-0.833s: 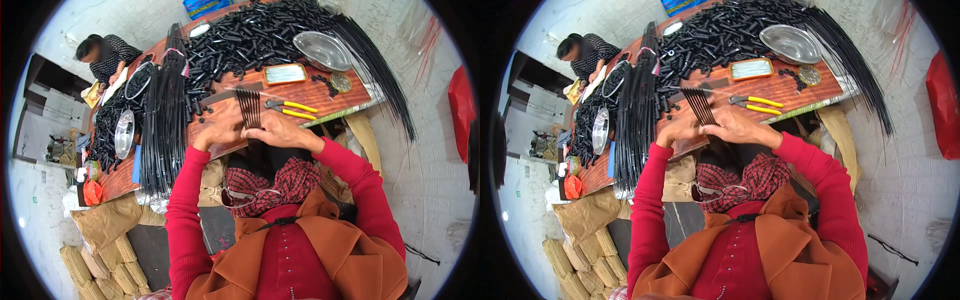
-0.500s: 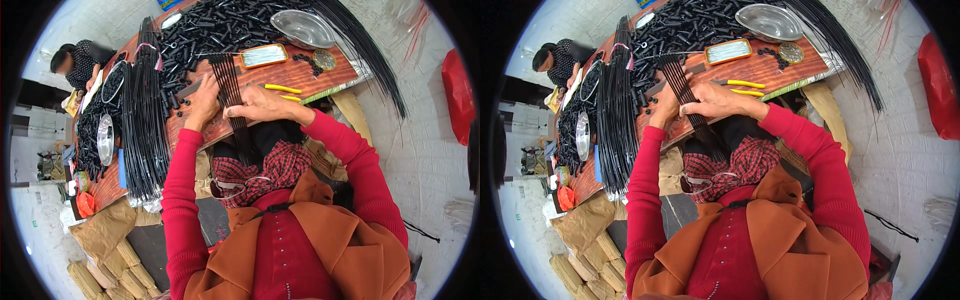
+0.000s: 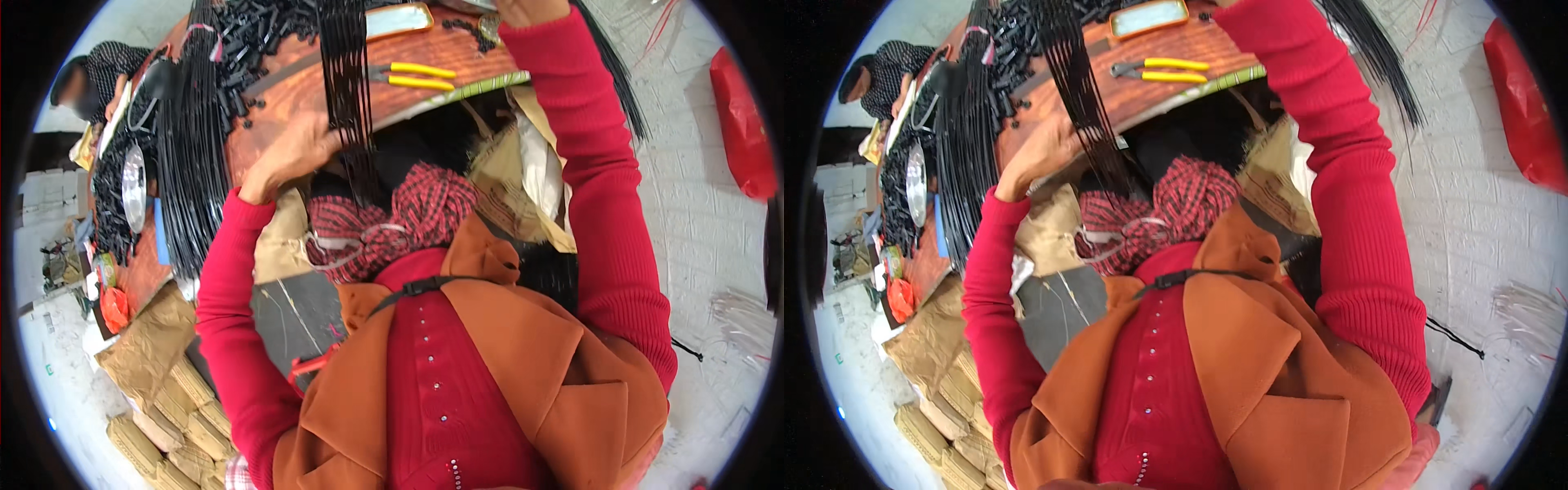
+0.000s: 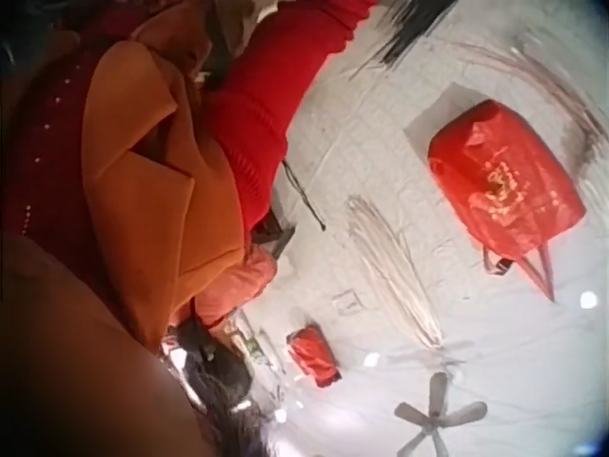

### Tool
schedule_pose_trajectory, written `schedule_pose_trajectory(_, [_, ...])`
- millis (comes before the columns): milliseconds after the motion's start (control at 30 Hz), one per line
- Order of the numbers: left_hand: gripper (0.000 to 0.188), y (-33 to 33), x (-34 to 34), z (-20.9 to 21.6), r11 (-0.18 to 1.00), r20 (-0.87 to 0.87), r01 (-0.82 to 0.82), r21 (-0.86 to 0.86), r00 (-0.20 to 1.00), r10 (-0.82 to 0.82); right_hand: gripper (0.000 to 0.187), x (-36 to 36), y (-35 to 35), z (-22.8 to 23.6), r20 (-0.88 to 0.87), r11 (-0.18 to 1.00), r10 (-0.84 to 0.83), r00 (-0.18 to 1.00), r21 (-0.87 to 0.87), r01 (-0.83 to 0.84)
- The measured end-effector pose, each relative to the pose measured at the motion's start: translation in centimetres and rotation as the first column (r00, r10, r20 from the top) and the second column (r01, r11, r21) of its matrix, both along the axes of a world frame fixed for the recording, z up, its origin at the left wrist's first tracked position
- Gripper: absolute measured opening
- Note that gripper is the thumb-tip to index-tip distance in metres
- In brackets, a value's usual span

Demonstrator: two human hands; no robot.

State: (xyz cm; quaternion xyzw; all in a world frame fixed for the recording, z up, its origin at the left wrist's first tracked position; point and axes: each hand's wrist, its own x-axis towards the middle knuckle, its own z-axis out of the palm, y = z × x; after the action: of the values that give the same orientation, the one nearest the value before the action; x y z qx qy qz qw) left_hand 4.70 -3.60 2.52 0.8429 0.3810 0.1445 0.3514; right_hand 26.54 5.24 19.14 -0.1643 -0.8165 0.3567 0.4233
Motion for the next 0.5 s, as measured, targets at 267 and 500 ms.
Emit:
schedule_pose_trajectory(267, [0.022,-10.6,2.2,0.5,0.659,0.057,0.128,-0.741,0.990,-0.129,0.027,-1.3,-3.6,-4.6,0.206,0.937,-0.022,0.978,-0.338,0.093])
schedule_pose_trajectory(500, [0.048,-12.8,2.0,-0.2,0.364,0.414,0.390,-0.846,0.910,-0.014,0.024,-2.1,-6.0,-4.7,0.131,0.919,0.019,0.991,-0.392,0.034])
